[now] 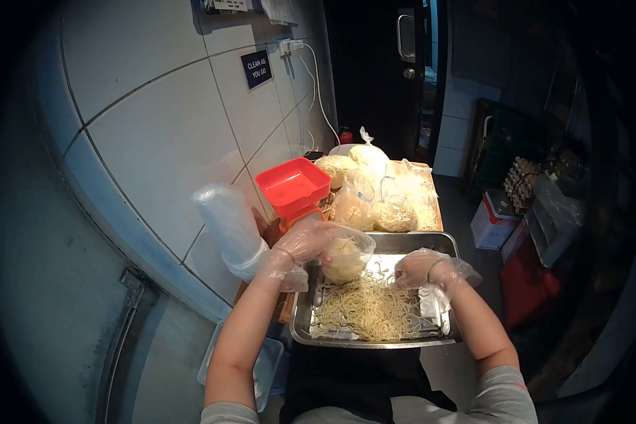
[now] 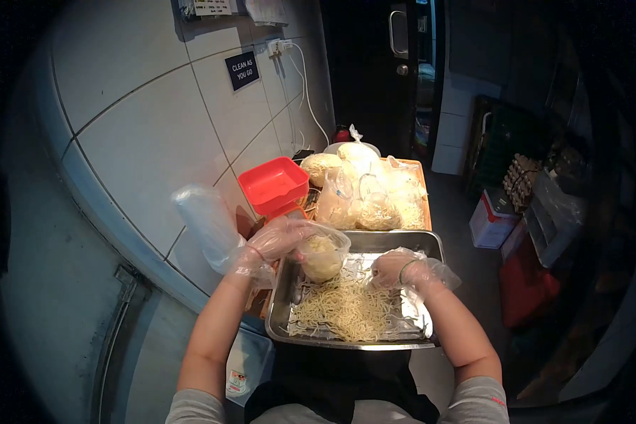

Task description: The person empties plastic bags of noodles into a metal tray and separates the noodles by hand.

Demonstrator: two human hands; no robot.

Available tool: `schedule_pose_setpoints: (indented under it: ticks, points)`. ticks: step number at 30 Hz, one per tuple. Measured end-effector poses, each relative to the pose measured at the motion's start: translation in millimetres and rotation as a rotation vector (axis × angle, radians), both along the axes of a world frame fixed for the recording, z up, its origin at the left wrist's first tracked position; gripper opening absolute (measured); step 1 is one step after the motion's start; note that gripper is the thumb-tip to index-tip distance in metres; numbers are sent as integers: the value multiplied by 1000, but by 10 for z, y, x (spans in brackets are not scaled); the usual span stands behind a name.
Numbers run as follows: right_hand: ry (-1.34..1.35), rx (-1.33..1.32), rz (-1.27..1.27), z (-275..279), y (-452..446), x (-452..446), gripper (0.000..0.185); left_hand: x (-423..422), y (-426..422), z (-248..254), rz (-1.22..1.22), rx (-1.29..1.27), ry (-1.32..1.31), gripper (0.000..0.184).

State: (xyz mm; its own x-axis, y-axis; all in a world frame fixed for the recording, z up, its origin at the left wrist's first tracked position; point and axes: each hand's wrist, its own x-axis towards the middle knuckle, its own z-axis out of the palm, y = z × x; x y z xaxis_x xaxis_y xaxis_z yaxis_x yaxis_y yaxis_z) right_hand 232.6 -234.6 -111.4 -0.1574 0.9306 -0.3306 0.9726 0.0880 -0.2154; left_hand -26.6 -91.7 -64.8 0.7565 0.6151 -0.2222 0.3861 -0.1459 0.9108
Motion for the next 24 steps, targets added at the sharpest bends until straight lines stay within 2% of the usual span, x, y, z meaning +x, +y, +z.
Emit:
schedule_pose_setpoints:
  ticks: [2, 4, 6, 8, 10, 12, 14, 18, 21, 24]
  points:
    - [150, 48, -71, -178, 42, -12, 51, 23, 100, -133, -69, 356, 4, 40]
    - [52, 14, -110, -409, 158, 35, 49, 81, 18, 132, -73, 438, -44, 40]
    - [-60, 38, -93, -653, 169, 79, 49, 58, -150, 661, 10, 225, -131, 43]
    - [-86, 95, -39, -799, 166, 101, 46, -20, -84, 1226, 88, 347, -141, 47]
    - [-94, 73, -15, -776, 188, 54, 42, -57, 84, 1685, 140, 476, -22, 48]
    - [-76, 55, -34, -702, 161, -10, 42, -89, 379, 1861, 180, 551, -122, 51]
    - [-65, 84, -62, -665, 101, -52, 44, -54, 507, 1983, 161, 732, -130, 46]
    - [-51, 72, -110, -661, 70, -123, 46, 2, 848, 1872, 115, 885, -43, 50]
    - [-64, 61, -118, -669, 63, -150, 49, 13, 1136, 1508, 142, 1190, 201, 56]
    - [-96, 49, -114, -631, 48, -187, 44, -31, 1276, 1097, 130, 1290, 158, 47]
